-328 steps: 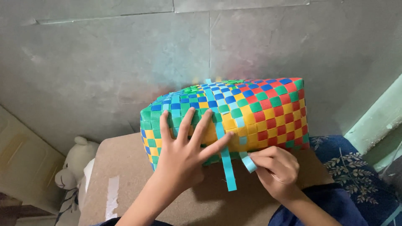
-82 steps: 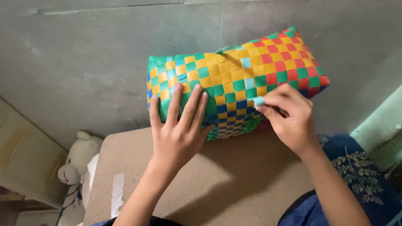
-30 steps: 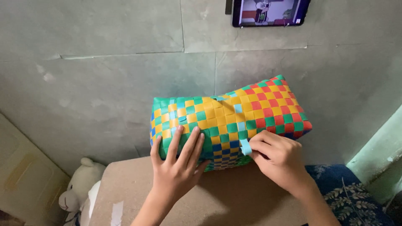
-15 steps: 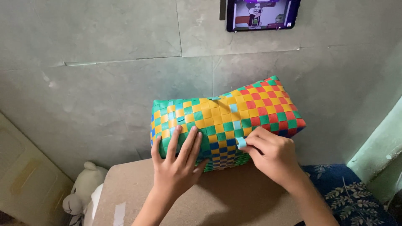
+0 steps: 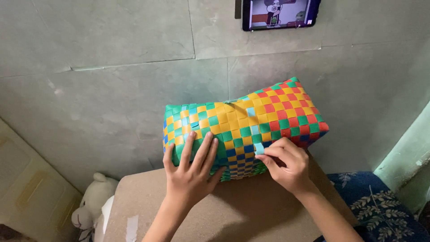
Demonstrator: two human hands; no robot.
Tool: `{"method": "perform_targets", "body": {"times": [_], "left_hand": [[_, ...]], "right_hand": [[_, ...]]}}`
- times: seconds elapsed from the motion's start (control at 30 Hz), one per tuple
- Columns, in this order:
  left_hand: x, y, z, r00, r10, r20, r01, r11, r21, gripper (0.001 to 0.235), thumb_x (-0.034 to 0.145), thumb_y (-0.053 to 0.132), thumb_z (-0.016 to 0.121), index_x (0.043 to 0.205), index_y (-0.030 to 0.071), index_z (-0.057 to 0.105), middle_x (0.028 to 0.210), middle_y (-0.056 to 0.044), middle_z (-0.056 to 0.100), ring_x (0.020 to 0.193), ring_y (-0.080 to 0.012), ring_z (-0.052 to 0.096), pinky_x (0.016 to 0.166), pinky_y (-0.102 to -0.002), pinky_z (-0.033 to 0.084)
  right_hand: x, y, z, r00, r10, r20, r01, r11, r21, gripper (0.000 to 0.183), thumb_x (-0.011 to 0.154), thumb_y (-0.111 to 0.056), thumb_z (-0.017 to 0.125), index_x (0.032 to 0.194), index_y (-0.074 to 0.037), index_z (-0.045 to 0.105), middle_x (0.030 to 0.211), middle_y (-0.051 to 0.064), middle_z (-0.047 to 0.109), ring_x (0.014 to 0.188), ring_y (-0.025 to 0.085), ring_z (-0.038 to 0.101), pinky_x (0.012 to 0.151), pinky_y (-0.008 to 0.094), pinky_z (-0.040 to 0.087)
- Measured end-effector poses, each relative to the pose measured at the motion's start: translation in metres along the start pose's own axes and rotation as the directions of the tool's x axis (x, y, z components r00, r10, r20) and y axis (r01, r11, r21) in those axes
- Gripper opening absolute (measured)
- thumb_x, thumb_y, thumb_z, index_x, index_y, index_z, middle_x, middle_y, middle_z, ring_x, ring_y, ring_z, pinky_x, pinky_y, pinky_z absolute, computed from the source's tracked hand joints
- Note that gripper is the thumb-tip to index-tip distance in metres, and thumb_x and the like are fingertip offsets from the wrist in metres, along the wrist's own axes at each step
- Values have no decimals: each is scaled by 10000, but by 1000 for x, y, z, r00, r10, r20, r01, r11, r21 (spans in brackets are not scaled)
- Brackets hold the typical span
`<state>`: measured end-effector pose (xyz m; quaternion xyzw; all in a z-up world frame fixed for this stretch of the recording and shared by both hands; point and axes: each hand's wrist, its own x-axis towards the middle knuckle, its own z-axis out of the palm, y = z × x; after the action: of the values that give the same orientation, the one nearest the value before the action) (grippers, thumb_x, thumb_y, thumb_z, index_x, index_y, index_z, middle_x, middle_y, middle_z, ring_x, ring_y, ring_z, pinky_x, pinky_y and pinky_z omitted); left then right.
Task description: Weaving a colorful plastic basket by manually tucking in the ends of plastic strips to secure the weave.
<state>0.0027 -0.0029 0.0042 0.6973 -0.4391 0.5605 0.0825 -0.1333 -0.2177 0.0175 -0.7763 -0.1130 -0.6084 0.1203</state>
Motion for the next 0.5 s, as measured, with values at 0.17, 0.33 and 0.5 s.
{"method": "perform_targets", "body": {"times": [0.17,0.33,0.5], "left_hand": [[0,5,2,1000,-24,-18,24,1000,-8,704,889,555,717,1461,158,616,1589,-19,473,1462,-311,423,1152,-625,229],[-3,2,7,1000,-25,-16,25,1000,14,699,918,570,683,1469,147,610,1594,-29,464,1465,-326,416,1150,-623,242],[0,-1,27,964,19,-266,-3,998,59,619,848,521,604,1387,221,655,1502,-10,587,1351,-334,574,1057,-651,387]], "right_hand": [[6,-11,8,999,37,12,-37,998,-49,172,768,93,800,831,3,668,760,29,589,523,99,431,445,229,377],[1,-10,15,999,-26,24,29,985,-168,232,775,108,800,807,-3,599,752,43,575,479,120,412,410,255,346],[-33,22,32,986,-120,-117,66,919,-388,250,860,-328,775,889,-112,653,676,-25,547,502,162,559,550,267,509]]}}
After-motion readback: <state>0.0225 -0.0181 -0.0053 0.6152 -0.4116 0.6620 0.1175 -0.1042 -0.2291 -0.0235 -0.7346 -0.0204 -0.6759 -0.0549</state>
